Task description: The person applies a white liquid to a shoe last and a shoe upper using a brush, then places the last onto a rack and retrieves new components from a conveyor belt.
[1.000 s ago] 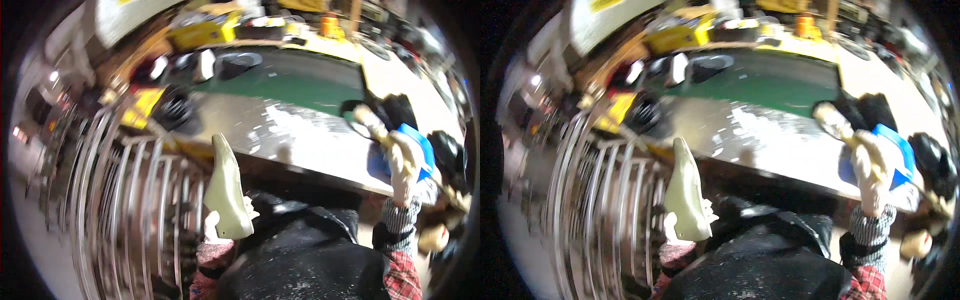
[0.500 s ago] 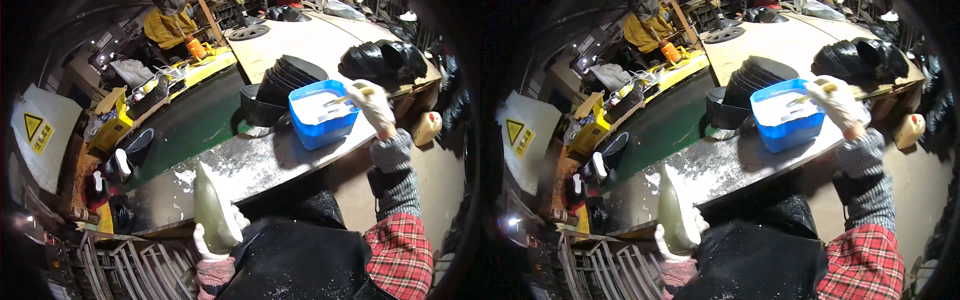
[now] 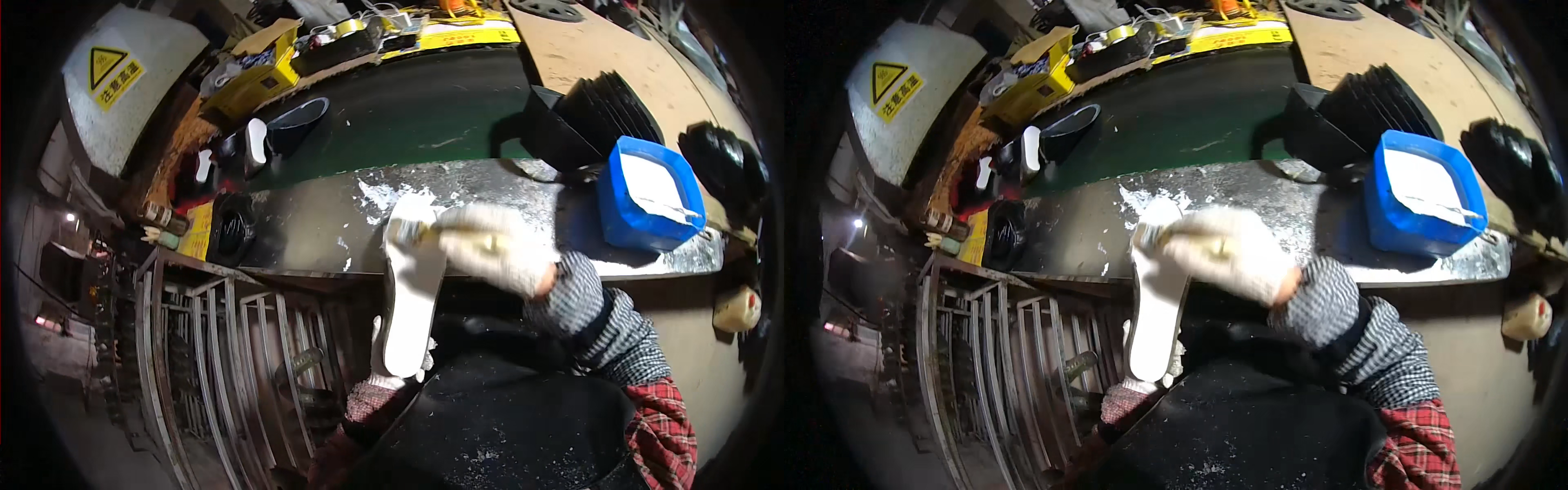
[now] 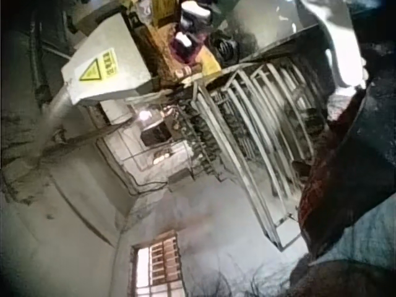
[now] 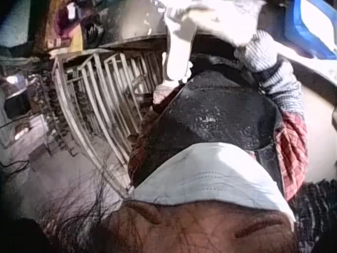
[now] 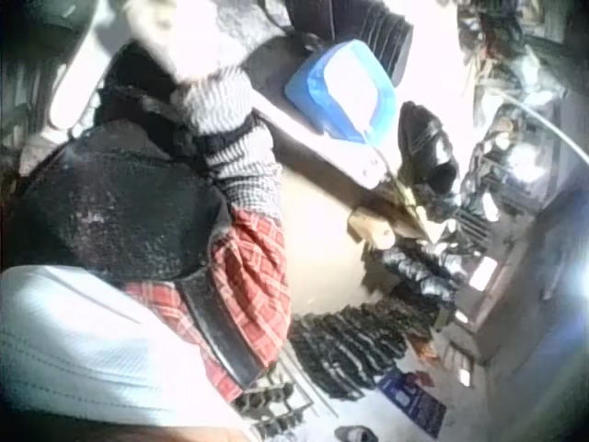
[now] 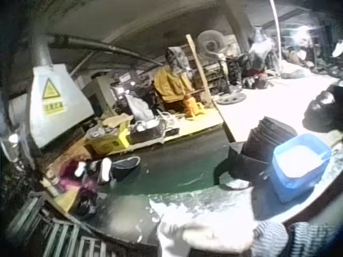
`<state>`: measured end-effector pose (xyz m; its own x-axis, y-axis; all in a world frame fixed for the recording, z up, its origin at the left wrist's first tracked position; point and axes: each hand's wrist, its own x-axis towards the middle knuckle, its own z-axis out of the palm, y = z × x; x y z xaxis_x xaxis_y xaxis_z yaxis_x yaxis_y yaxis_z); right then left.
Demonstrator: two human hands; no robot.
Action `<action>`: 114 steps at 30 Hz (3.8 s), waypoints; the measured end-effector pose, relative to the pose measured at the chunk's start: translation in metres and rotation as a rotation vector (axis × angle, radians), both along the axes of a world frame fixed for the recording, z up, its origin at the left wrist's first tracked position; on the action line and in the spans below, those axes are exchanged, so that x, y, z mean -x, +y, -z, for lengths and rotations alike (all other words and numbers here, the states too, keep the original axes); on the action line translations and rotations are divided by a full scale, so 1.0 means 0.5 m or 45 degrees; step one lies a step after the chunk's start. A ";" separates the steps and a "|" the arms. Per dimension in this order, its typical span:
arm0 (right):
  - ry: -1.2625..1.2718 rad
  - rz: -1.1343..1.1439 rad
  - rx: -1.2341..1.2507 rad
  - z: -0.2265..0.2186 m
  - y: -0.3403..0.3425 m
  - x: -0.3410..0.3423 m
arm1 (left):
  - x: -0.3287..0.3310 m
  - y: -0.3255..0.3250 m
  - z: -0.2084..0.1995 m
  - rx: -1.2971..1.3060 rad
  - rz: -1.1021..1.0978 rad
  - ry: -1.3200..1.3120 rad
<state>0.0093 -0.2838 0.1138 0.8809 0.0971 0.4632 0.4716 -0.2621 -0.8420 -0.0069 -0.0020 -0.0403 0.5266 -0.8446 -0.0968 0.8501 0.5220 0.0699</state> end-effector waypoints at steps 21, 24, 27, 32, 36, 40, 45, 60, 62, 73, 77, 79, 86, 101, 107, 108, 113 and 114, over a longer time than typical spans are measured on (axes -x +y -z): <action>-0.248 -0.608 0.600 -0.086 0.032 0.045 | 0.011 0.000 -0.016 0.055 -0.195 0.461; 0.008 -0.119 0.355 -0.066 0.029 0.047 | 0.009 -0.019 -0.056 0.205 0.017 0.111; 0.687 -0.309 -0.010 -0.093 0.051 0.084 | 0.005 -0.041 -0.085 0.212 -0.120 0.012; 0.304 -0.578 0.065 -0.054 0.014 0.140 | 0.017 -0.020 -0.065 -0.146 -0.233 -0.101; 0.457 -0.343 -0.125 -0.026 -0.015 0.156 | -0.025 0.021 0.041 0.317 0.087 -0.433; 0.468 -0.555 -0.086 -0.006 0.026 0.111 | 0.018 0.008 -0.103 -0.384 -0.146 0.195; 0.572 0.177 -0.404 0.089 -0.086 -0.002 | 0.026 0.057 -0.009 -0.173 -0.042 0.321; -0.455 -0.296 0.741 -0.015 -0.005 0.072 | -0.141 0.018 -0.176 -0.395 -0.362 0.093; -0.216 -0.234 0.601 -0.052 -0.054 0.092 | -0.232 0.009 -0.200 -0.920 -0.650 0.086; -0.402 1.047 -0.712 0.016 -0.367 0.384 | -0.451 -0.392 -0.147 -0.352 0.169 -0.468; -0.460 1.107 -0.557 -0.004 -0.371 0.370 | -0.338 -0.649 -0.197 -0.923 -0.074 -0.396; -0.311 1.251 -0.323 -0.029 -0.396 0.380 | -0.286 -0.654 -0.260 -1.276 0.199 -0.583; -0.034 1.206 0.442 -0.092 -0.457 0.292 | -0.312 -0.173 -0.159 -0.119 0.186 -0.437; -0.243 0.670 0.169 -0.086 -0.093 0.152 | -0.040 -0.015 -0.155 -0.976 -0.443 -0.475; 0.055 0.264 -0.172 -0.024 0.010 -0.022 | -0.086 -0.008 -0.159 -1.654 -0.225 -0.795; 0.136 0.265 -0.331 -0.014 -0.006 -0.008 | -0.087 -0.012 -0.148 -1.299 -0.498 -0.713; 0.470 0.236 -0.386 0.002 -0.026 0.088 | -0.106 -0.026 -0.141 -0.850 -0.851 -0.596; 0.431 0.413 -0.555 -0.012 -0.019 0.078 | -0.108 -0.034 -0.141 -0.827 -0.802 -0.621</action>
<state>-0.0296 -0.2934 0.1198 0.9383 -0.3336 0.0910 0.1152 0.0535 -0.9919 0.0474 -0.0188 0.0300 0.9604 -0.2626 -0.0935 0.2387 0.6015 0.7624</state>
